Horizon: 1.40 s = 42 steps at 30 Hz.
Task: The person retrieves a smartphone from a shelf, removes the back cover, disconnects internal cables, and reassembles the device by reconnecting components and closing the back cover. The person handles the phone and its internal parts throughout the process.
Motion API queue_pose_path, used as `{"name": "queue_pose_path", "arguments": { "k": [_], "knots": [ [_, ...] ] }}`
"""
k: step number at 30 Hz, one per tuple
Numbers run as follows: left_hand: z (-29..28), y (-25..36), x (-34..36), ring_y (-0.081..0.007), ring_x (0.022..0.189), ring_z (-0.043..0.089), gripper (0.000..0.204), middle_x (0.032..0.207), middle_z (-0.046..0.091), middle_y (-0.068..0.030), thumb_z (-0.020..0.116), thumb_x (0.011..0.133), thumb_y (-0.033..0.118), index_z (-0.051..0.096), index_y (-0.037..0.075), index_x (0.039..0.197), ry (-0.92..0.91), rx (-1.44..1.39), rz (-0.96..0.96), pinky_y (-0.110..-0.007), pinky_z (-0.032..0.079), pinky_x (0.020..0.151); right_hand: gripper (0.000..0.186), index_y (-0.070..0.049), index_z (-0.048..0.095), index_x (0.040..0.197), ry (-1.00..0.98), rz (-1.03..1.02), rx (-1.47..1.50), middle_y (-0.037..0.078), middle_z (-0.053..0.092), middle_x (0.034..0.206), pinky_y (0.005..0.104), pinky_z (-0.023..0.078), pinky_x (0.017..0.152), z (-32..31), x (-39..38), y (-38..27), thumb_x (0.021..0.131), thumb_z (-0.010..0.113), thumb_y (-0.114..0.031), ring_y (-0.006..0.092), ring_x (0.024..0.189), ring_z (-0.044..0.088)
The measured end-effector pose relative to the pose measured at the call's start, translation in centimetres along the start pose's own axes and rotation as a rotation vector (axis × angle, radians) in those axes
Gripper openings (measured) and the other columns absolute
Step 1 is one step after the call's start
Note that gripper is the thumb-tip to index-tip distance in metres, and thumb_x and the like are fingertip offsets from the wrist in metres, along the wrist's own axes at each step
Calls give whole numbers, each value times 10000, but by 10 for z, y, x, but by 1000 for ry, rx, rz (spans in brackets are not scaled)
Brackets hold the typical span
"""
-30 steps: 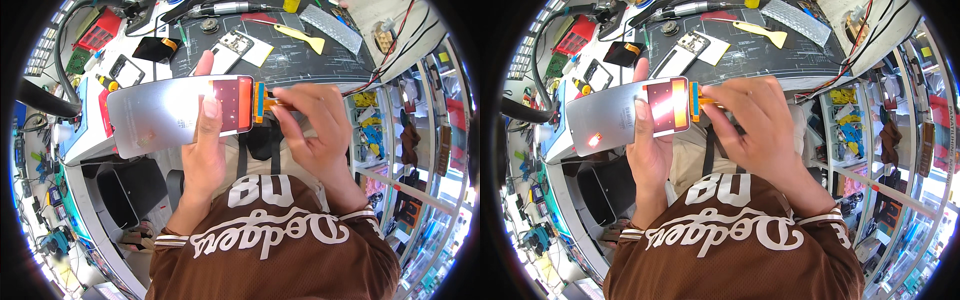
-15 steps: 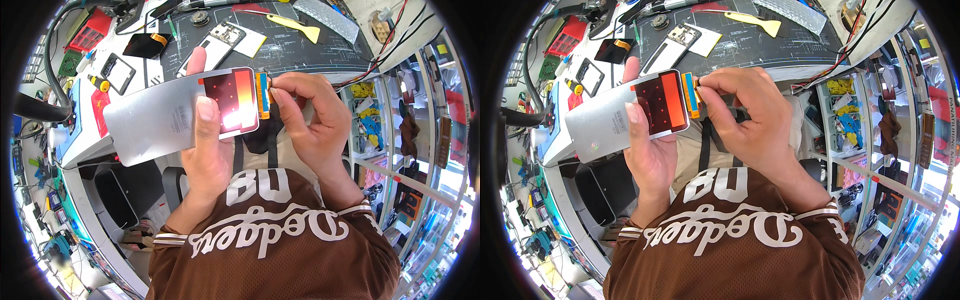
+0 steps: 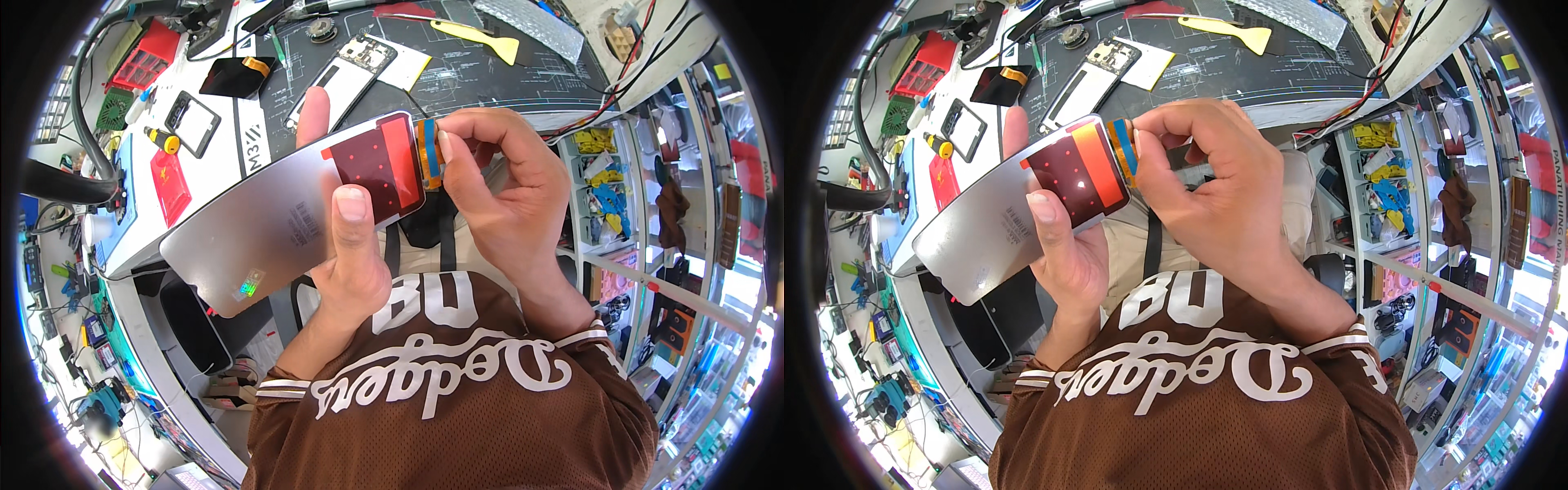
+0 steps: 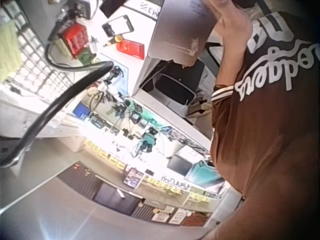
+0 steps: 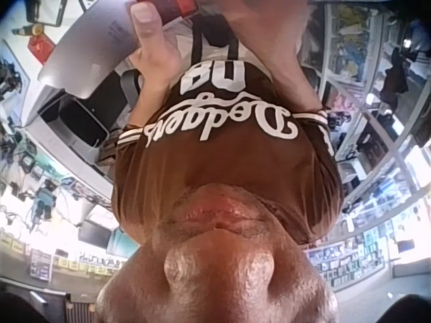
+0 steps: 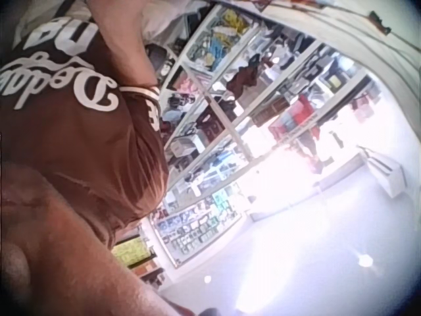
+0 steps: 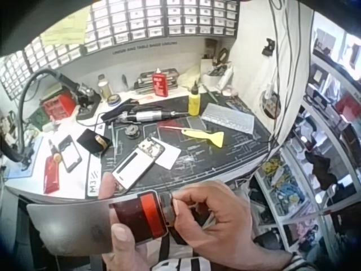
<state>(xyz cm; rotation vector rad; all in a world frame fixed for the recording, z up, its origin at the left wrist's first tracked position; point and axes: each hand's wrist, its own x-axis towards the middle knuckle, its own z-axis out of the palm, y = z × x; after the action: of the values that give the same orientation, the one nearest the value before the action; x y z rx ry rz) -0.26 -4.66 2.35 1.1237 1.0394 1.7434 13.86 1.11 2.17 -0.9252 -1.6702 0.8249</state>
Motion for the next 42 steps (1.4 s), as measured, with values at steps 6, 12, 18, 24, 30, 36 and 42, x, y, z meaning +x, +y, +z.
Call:
{"name": "queue_pose_path", "arguments": {
  "k": [6,12,18,24,30,36,42],
  "knots": [
    [0,0,1,-173,1146,616,888,1280,631,-148,519,1063,489,84,-33,1636,20,-20,-20,-333,488,1030,111,18,711,1029,12,-10,-56,34,701,962,219,455,722,-1,0,-1,920,693,26,65,779,553],
    [-10,-5,1,-169,1249,588,773,1427,537,-110,500,1090,441,199,-30,1624,-1,-151,-66,-370,493,1057,93,19,710,1029,-74,126,0,23,704,965,211,465,727,-10,2,-5,942,677,15,49,796,566],
    [-6,2,2,-158,1187,615,792,1324,611,-109,525,1074,464,217,-18,1622,50,-197,-143,-344,505,1033,102,18,711,1047,-139,258,151,30,707,982,213,471,748,-21,8,-6,952,687,-9,51,833,593],
    [-5,2,3,-163,1146,633,847,1279,632,-135,562,1056,464,169,-23,1627,42,-196,-86,-326,504,1019,159,-13,726,1062,-59,-40,-89,62,714,1026,260,478,818,-24,6,-11,905,725,14,125,917,622],
    [0,2,0,-180,1112,646,921,1250,648,-155,549,1045,500,79,-32,1632,20,-67,-27,-333,512,1006,185,-65,752,960,38,-272,-236,26,724,906,316,462,840,-17,10,-5,789,818,-40,188,826,674],
    [7,7,-4,-176,1094,644,934,1235,656,-148,536,1046,512,57,-36,1632,12,-45,-27,-324,516,988,131,-38,748,960,5,-217,-245,56,726,949,316,474,843,-19,8,-12,835,759,0,192,881,640],
    [-8,-5,-5,-203,1295,563,797,1524,458,-144,513,1083,440,169,-31,1626,-41,-116,-23,-400,475,1095,119,-14,734,977,-51,-70,-186,69,713,984,291,480,820,-20,7,-14,866,715,26,166,904,602]
  ]
}}
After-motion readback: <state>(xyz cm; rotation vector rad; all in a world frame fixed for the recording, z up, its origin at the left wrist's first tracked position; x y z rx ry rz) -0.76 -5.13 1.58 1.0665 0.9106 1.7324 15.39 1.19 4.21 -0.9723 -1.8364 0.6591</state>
